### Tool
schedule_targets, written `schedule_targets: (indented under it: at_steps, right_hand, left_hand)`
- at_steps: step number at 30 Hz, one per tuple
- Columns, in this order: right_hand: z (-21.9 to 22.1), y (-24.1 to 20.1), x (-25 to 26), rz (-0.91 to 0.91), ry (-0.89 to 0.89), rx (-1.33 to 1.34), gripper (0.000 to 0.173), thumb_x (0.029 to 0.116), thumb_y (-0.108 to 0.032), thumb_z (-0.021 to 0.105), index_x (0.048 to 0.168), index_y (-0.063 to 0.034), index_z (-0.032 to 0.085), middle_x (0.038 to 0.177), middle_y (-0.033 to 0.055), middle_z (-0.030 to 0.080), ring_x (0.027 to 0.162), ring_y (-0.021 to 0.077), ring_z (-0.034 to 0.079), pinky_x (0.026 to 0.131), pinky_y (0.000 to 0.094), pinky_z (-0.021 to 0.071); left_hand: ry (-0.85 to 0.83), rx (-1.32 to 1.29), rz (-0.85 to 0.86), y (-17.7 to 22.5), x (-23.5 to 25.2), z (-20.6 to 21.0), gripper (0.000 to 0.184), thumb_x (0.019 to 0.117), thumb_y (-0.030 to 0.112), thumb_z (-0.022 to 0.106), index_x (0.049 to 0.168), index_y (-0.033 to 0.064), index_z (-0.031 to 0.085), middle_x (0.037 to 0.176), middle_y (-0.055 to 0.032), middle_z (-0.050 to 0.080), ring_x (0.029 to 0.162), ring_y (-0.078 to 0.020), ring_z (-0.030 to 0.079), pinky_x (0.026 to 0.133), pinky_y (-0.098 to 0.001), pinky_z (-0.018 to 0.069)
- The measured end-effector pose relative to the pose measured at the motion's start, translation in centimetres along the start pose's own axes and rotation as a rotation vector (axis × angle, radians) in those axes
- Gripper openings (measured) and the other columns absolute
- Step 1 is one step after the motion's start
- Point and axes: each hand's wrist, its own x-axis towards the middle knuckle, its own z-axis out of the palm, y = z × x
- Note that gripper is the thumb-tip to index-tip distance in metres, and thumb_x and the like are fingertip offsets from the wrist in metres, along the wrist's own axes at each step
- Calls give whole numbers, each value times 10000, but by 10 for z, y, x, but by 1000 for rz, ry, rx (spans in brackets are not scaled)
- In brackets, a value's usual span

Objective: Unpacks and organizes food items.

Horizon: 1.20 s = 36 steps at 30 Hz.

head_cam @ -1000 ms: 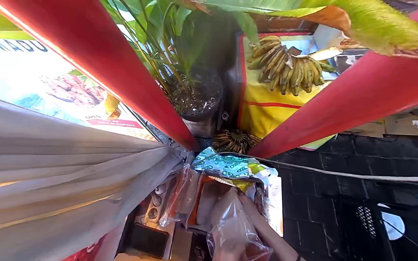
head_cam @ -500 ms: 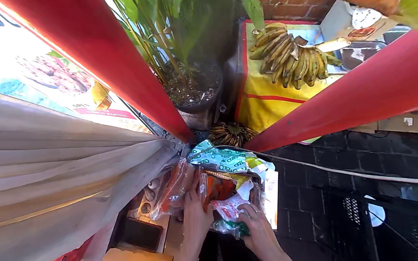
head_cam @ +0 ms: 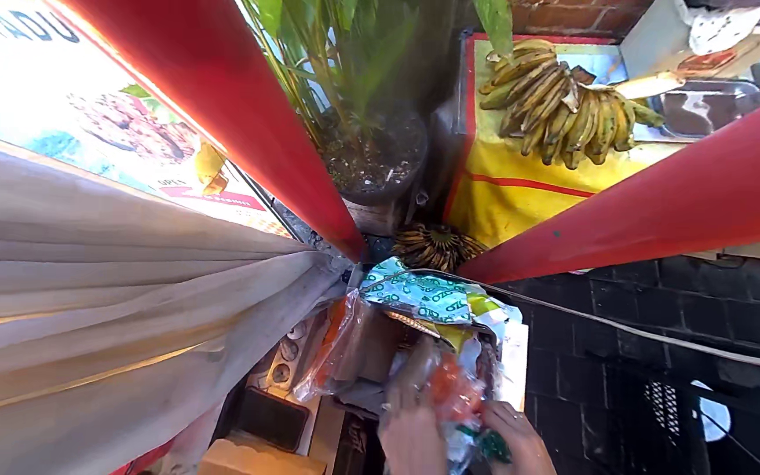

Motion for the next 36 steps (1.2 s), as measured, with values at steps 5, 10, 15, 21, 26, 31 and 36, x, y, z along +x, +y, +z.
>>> schedule_targets:
  at_steps: [5, 10, 15, 21, 26, 31, 36]
  right_hand:
    - [-8, 1, -1, -18, -52, -22, 323, 707, -50, 791, 1023, 0, 742, 1114, 178, 733, 1087, 381, 687, 896, 575, 544]
    - [12, -7, 39, -21, -44, -91, 393, 618, -17, 816, 995, -107, 752, 1059, 58, 753, 1065, 303, 697, 883, 542, 567]
    - [38, -2, 62, -3, -59, -116, 400, 610, -41, 816, 982, -175, 761, 1057, 1, 753, 1078, 276, 691, 868, 540, 565]
    - [28, 3, 56, 52, -52, -38, 359, 648, -40, 810, 1002, -65, 760, 1073, 111, 743, 1071, 348, 685, 911, 555, 558]
    - [11, -6, 37, 109, 3, -26, 482, 782, -217, 825, 1122, 96, 690, 1082, 261, 731, 1031, 419, 720, 929, 606, 555]
    - [9, 2, 36, 83, -65, -28, 464, 721, -97, 840, 1134, 71, 712, 1155, 267, 704, 1081, 418, 698, 948, 594, 556]
    - [-1, -5, 44, 80, -99, -30, 410, 694, 4, 793, 1094, 53, 720, 1051, 221, 735, 998, 395, 718, 883, 606, 566]
  left_hand:
    - [234, -9, 191, -11, -1, 10, 249, 608, 176, 856, 850, 156, 802, 1205, -148, 666, 1168, -367, 587, 910, -519, 494]
    - [522, -174, 128, -60, 22, -8, 186, 673, 282, 861, 817, 188, 788, 1376, -213, 594, 1299, -471, 505, 995, -641, 439]
    - [682, -184, 85, -104, 51, -12, 142, 781, 289, 780, 864, 176, 799, 1495, -245, 497, 1442, -531, 332, 1158, -696, 259]
    - [380, -366, 330, -55, 27, 0, 87, 851, 143, 735, 855, 60, 758, 852, -74, 739, 890, -250, 728, 1097, -633, 397]
    - [79, -698, 461, -21, 5, 21, 100, 779, 89, 755, 726, 52, 679, 727, -75, 646, 745, -239, 666, 990, -556, 471]
    - [-1, -841, 472, -38, 14, 10, 133, 736, 92, 785, 720, 20, 675, 743, -100, 651, 764, -230, 650, 775, -418, 522]
    - [-4, -1044, 378, -47, 19, 0, 129, 733, 69, 794, 741, 17, 676, 780, -74, 664, 744, -140, 640, 680, -301, 535]
